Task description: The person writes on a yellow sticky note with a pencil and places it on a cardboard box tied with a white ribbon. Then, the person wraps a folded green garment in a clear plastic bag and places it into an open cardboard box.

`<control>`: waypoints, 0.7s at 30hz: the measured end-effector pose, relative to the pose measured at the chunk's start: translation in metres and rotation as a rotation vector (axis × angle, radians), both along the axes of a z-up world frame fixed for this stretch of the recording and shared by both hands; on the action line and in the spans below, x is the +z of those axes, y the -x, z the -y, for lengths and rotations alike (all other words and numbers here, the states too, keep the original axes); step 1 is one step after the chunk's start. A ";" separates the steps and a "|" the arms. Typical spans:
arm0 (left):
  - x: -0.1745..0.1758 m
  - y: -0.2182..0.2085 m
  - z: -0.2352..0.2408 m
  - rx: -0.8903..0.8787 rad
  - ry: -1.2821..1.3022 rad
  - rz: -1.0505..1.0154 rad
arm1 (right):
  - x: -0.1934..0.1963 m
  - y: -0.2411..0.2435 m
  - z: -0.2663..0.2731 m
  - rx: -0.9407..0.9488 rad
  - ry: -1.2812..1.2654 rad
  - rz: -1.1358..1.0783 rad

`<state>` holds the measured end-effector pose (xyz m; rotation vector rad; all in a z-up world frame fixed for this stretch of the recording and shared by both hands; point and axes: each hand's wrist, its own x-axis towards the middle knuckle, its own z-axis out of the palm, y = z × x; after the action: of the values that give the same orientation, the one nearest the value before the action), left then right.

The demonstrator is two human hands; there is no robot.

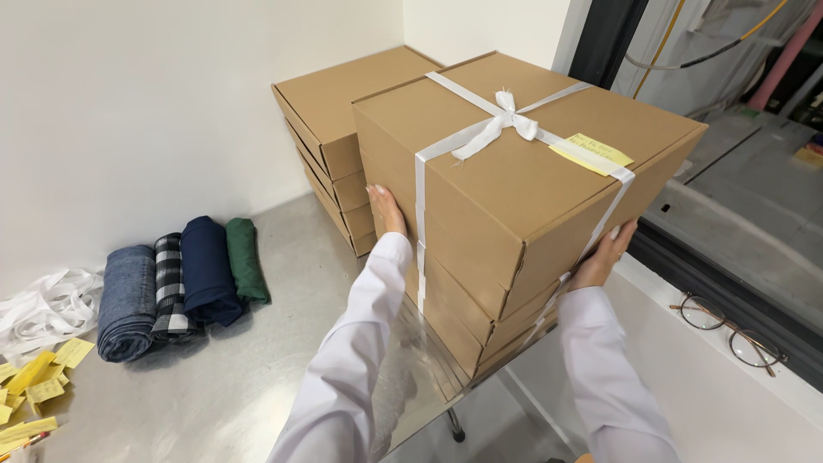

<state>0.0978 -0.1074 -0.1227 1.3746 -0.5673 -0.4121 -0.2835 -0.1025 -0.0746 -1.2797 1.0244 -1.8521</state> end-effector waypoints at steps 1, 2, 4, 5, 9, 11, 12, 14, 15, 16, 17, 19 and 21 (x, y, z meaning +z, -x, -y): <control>0.010 0.020 -0.015 0.000 0.000 0.001 | 0.002 -0.003 -0.007 0.000 0.000 0.001; 0.020 0.039 -0.030 -0.013 -0.003 -0.010 | 0.004 -0.006 -0.014 -0.006 -0.005 -0.010; 0.032 0.057 -0.046 -0.019 -0.001 -0.016 | 0.013 -0.013 -0.022 -0.005 -0.006 -0.016; 0.030 0.057 -0.048 -0.027 -0.016 0.017 | 0.016 -0.013 -0.027 -0.017 -0.018 -0.078; 0.019 0.048 -0.043 -0.076 -0.059 0.069 | 0.022 -0.015 -0.044 0.010 -0.042 -0.106; 0.024 0.049 -0.055 -0.111 -0.075 0.100 | 0.019 -0.014 -0.055 0.030 -0.048 -0.088; 0.027 0.048 -0.062 -0.142 -0.091 0.135 | 0.018 -0.015 -0.061 0.054 -0.052 -0.065; 0.024 0.044 -0.070 -0.162 -0.082 0.136 | 0.032 -0.022 -0.085 0.053 -0.048 -0.058; 0.024 0.043 -0.072 -0.180 -0.066 0.141 | 0.040 -0.025 -0.096 0.054 -0.036 -0.047; 0.030 0.048 -0.085 -0.183 -0.064 0.140 | 0.050 -0.026 -0.110 0.050 -0.034 -0.048; 0.037 0.051 -0.100 -0.204 -0.064 0.142 | 0.059 -0.030 -0.124 0.048 -0.002 -0.053; 0.055 0.056 -0.143 -0.219 -0.068 0.140 | 0.081 -0.043 -0.156 0.052 0.028 -0.061; 0.079 0.060 -0.197 -0.264 0.129 0.059 | 0.106 -0.064 -0.190 0.059 0.131 -0.022</control>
<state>0.0377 0.0900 -0.0437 1.1943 -0.8150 -0.5394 -0.2200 0.0873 0.0309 -1.3944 0.8797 -1.8898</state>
